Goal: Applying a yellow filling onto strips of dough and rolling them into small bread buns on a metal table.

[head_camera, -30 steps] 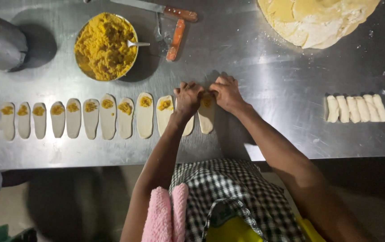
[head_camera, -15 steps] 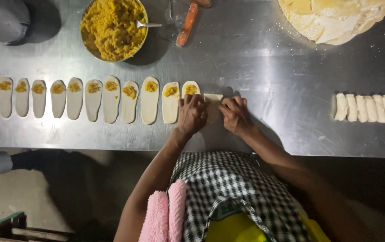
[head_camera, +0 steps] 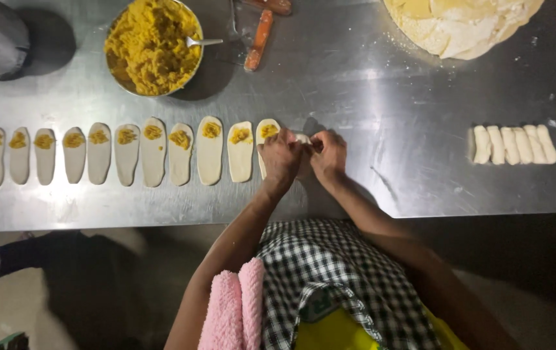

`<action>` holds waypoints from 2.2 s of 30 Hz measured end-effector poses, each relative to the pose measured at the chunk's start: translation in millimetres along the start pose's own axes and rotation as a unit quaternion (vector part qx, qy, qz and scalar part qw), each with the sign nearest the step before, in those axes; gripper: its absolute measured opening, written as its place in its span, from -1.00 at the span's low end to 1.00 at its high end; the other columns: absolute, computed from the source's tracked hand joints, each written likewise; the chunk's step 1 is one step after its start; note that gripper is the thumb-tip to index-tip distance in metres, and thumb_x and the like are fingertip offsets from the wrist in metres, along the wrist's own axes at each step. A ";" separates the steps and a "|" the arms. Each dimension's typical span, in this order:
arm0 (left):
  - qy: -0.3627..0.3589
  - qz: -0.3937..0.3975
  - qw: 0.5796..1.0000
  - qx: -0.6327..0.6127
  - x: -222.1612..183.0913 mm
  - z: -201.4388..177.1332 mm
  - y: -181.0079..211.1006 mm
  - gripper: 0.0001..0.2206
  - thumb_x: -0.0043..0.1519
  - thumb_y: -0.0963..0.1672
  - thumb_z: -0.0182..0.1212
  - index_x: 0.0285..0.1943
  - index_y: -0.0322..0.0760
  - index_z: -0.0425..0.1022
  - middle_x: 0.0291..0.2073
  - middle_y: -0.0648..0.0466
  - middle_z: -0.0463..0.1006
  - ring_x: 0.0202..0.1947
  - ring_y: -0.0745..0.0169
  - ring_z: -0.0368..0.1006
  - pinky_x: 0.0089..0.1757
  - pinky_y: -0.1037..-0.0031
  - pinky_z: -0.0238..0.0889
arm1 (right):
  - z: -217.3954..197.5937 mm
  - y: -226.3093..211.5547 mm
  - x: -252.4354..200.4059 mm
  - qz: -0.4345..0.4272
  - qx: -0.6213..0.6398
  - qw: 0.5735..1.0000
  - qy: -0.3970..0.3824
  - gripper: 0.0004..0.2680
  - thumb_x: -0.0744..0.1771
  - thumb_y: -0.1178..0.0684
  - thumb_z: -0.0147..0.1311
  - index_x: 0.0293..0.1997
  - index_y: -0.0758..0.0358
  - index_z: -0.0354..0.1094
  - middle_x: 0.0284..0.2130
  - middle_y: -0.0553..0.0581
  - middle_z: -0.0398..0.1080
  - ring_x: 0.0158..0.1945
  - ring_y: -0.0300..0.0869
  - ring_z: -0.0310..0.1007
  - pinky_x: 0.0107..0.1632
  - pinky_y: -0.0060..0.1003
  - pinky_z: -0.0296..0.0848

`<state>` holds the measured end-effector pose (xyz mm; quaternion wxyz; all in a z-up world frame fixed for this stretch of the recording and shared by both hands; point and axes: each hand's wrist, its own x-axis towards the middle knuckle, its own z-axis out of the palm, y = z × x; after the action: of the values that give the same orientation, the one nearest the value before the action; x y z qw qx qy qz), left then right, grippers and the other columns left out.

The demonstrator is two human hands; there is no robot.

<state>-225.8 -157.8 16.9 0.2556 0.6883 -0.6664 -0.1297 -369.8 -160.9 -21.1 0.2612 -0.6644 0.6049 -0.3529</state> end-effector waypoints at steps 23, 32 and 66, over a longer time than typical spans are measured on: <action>-0.032 0.037 0.995 -0.089 -34.9 -5.8 -9.9 -0.79 0.22 -0.09 0.25 0.01 -0.16 0.61 -0.06 -0.02 0.60 0.03 -0.16 0.37 0.02 -0.01 0.11 | 11.6 -49.3 -49.2 0.079 0.052 0.985 0.146 -0.83 0.29 0.31 0.20 -0.07 0.26 0.51 -0.20 0.21 0.50 -0.13 -0.01 0.52 -0.09 -0.17 0.51; -0.086 0.111 0.988 -0.060 -47.0 -22.7 -21.6 -0.65 0.15 -0.13 0.19 0.13 -0.25 0.54 0.09 0.04 0.44 0.09 -0.13 0.22 -0.01 0.03 0.05 | 12.8 -71.7 -67.9 -0.045 -0.098 0.988 0.111 -0.74 0.28 0.22 0.23 0.08 0.26 0.48 0.06 0.13 0.43 0.10 -0.01 0.25 0.10 -0.16 0.31; 0.146 -0.049 0.988 0.028 -106.1 -200.2 -261.9 -0.88 0.28 -0.15 0.22 -0.10 -0.29 0.45 -0.24 -0.12 0.44 -0.14 -0.24 0.29 0.00 0.04 0.14 | 53.8 -63.1 35.6 -0.037 -0.394 0.917 0.059 -0.68 0.45 -0.09 0.00 -0.50 0.19 0.37 -0.55 0.18 0.40 -0.49 0.00 0.38 -0.34 -0.13 0.34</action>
<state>92.9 -22.5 29.6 0.3245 0.7382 -0.5910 -0.0210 -287.8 -192.0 0.2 -0.0708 -0.7132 0.6843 -0.1344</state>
